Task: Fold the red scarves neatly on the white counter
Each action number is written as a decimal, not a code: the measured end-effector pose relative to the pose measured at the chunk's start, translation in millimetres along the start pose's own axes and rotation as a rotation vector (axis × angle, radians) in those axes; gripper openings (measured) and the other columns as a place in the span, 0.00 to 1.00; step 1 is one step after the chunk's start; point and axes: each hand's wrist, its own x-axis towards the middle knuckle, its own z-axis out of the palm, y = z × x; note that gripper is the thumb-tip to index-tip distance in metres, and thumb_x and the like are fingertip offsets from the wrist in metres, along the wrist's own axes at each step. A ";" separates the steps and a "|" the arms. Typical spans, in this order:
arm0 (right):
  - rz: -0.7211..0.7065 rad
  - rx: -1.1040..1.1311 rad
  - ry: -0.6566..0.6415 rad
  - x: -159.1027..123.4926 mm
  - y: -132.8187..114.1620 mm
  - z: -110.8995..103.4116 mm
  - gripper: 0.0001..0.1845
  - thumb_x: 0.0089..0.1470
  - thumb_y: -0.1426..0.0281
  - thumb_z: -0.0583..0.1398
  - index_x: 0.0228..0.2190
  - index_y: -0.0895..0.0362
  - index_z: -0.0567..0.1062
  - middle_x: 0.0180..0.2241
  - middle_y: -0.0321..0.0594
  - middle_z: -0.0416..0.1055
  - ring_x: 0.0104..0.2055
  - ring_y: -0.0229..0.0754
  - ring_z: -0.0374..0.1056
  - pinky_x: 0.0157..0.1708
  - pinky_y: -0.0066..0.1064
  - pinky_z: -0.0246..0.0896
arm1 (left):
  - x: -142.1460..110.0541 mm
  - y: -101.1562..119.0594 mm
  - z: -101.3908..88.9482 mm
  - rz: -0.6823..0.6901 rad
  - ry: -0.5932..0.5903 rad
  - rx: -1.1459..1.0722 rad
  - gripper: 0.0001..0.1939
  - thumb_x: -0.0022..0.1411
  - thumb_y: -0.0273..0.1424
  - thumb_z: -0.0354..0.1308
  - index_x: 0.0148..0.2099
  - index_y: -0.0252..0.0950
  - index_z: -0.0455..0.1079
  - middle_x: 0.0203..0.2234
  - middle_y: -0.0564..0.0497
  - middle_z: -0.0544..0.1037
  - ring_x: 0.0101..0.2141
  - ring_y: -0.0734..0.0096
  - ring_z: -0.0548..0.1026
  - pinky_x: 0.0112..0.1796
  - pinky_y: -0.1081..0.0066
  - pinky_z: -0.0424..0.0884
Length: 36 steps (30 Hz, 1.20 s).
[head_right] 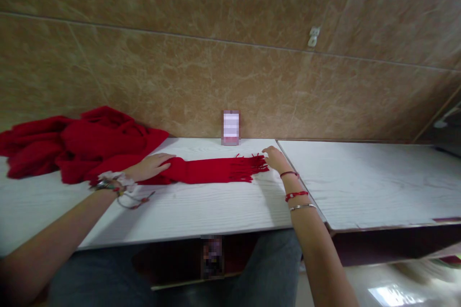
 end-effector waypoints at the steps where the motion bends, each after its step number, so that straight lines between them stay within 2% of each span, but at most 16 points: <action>1: -0.044 0.050 0.062 2.3 -5.8 -1.3 0.17 0.48 0.80 0.53 0.40 0.60 0.72 0.42 0.47 0.70 0.46 0.41 0.64 0.47 0.35 0.57 | 7.6 9.7 -1.1 0.058 -0.026 0.002 0.22 0.55 0.33 0.45 0.50 0.32 0.66 0.47 0.44 0.71 0.48 0.66 0.68 0.51 0.70 0.60; 3: -0.148 0.131 0.092 8.4 -23.1 -2.5 0.17 0.47 0.81 0.53 0.39 0.60 0.72 0.41 0.46 0.70 0.46 0.41 0.64 0.46 0.35 0.58 | 25.0 36.7 0.7 0.145 0.002 0.010 0.23 0.57 0.30 0.43 0.53 0.30 0.63 0.51 0.43 0.68 0.51 0.66 0.65 0.53 0.69 0.57; 5: -0.196 0.126 -0.033 13.2 -40.2 -2.2 0.16 0.47 0.81 0.53 0.37 0.59 0.73 0.39 0.43 0.71 0.43 0.39 0.65 0.44 0.32 0.58 | 41.1 68.3 9.8 0.229 -0.031 0.008 0.23 0.60 0.32 0.42 0.55 0.30 0.61 0.52 0.42 0.66 0.52 0.65 0.64 0.53 0.68 0.56; 7: -0.177 0.074 -0.161 13.6 -48.1 -1.2 0.14 0.46 0.80 0.54 0.34 0.58 0.74 0.36 0.41 0.72 0.39 0.38 0.66 0.41 0.28 0.59 | 52.1 96.5 25.1 0.274 -0.093 0.011 0.23 0.61 0.37 0.45 0.56 0.31 0.61 0.53 0.42 0.65 0.52 0.64 0.63 0.53 0.67 0.56; 10: -0.083 0.003 -0.194 5.7 -36.9 -1.6 0.11 0.45 0.78 0.55 0.30 0.58 0.74 0.33 0.41 0.72 0.35 0.38 0.67 0.37 0.26 0.59 | 56.4 120.7 49.3 0.251 -0.152 0.010 0.23 0.63 0.38 0.43 0.57 0.33 0.59 0.55 0.42 0.63 0.54 0.63 0.62 0.52 0.64 0.58; 12: 0.003 -0.046 -0.184 -1.9 -21.0 -4.4 0.11 0.45 0.79 0.54 0.29 0.58 0.75 0.31 0.43 0.72 0.34 0.39 0.67 0.35 0.28 0.59 | 53.0 124.8 59.4 0.223 -0.151 0.013 0.22 0.64 0.37 0.42 0.57 0.36 0.59 0.56 0.43 0.62 0.54 0.62 0.61 0.51 0.62 0.58; 15: 0.107 -0.095 -0.144 -9.5 -5.6 -11.9 0.13 0.46 0.81 0.52 0.28 0.60 0.75 0.32 0.47 0.72 0.35 0.41 0.68 0.36 0.30 0.59 | 45.3 122.8 63.2 0.206 -0.082 0.032 0.20 0.65 0.35 0.42 0.56 0.36 0.61 0.55 0.44 0.63 0.54 0.62 0.61 0.51 0.62 0.58; 17: 0.078 -0.072 -0.087 -9.6 -8.8 -17.2 0.14 0.46 0.81 0.51 0.31 0.60 0.75 0.36 0.48 0.71 0.39 0.42 0.67 0.39 0.31 0.59 | 41.5 121.6 61.8 0.191 -0.031 0.055 0.20 0.65 0.34 0.42 0.56 0.34 0.62 0.54 0.42 0.64 0.54 0.62 0.61 0.52 0.63 0.57; 19: -0.039 -0.002 -0.046 -6.6 -21.4 -20.1 0.16 0.46 0.81 0.52 0.33 0.59 0.75 0.38 0.45 0.71 0.42 0.41 0.66 0.42 0.31 0.58 | 39.7 121.7 60.3 0.178 -0.006 0.062 0.20 0.64 0.34 0.43 0.55 0.32 0.63 0.53 0.41 0.65 0.53 0.62 0.62 0.52 0.65 0.58; 22: -0.167 0.038 -0.160 -1.8 -41.5 -17.7 0.14 0.44 0.80 0.54 0.30 0.57 0.76 0.35 0.40 0.73 0.38 0.39 0.67 0.39 0.27 0.59 | 39.7 121.7 60.3 0.168 0.013 0.032 0.19 0.64 0.33 0.44 0.54 0.32 0.64 0.51 0.41 0.66 0.52 0.63 0.64 0.51 0.66 0.59; 24: -0.130 -0.006 -0.255 -1.3 -44.6 -13.6 0.11 0.42 0.79 0.55 0.26 0.57 0.76 0.31 0.40 0.74 0.34 0.39 0.68 0.34 0.26 0.60 | 40.6 120.3 61.5 0.151 0.015 0.001 0.19 0.64 0.33 0.44 0.53 0.32 0.64 0.50 0.42 0.67 0.50 0.63 0.66 0.50 0.66 0.61; 28: 0.025 -0.088 -0.253 -9.1 -23.1 -12.0 0.11 0.43 0.79 0.53 0.23 0.60 0.76 0.28 0.48 0.74 0.31 0.45 0.69 0.30 0.31 0.59 | 43.5 115.7 63.9 0.101 0.044 -0.076 0.14 0.61 0.31 0.47 0.47 0.33 0.66 0.47 0.43 0.69 0.48 0.64 0.68 0.50 0.66 0.62; 31: 0.080 -0.117 -0.225 -16.1 -8.0 -19.7 0.13 0.45 0.80 0.52 0.25 0.62 0.76 0.30 0.51 0.74 0.34 0.45 0.69 0.33 0.32 0.60 | 45.2 114.8 61.8 0.078 0.103 -0.136 0.09 0.58 0.29 0.49 0.40 0.34 0.67 0.42 0.44 0.70 0.44 0.64 0.69 0.48 0.66 0.63; 33: 0.035 -0.087 -0.172 -17.0 -10.2 -24.9 0.13 0.45 0.80 0.52 0.29 0.61 0.76 0.35 0.49 0.73 0.38 0.43 0.68 0.38 0.30 0.60 | 45.6 116.0 57.1 0.041 0.150 -0.166 0.07 0.59 0.28 0.48 0.38 0.35 0.66 0.38 0.45 0.71 0.41 0.64 0.70 0.46 0.66 0.65; 36: -0.138 0.036 -0.066 -12.3 -29.8 -25.5 0.13 0.45 0.80 0.53 0.32 0.59 0.75 0.37 0.43 0.72 0.41 0.39 0.66 0.42 0.27 0.57 | 44.7 118.0 47.3 -0.081 0.251 -0.194 0.08 0.61 0.28 0.45 0.40 0.36 0.64 0.35 0.46 0.73 0.39 0.64 0.71 0.42 0.66 0.67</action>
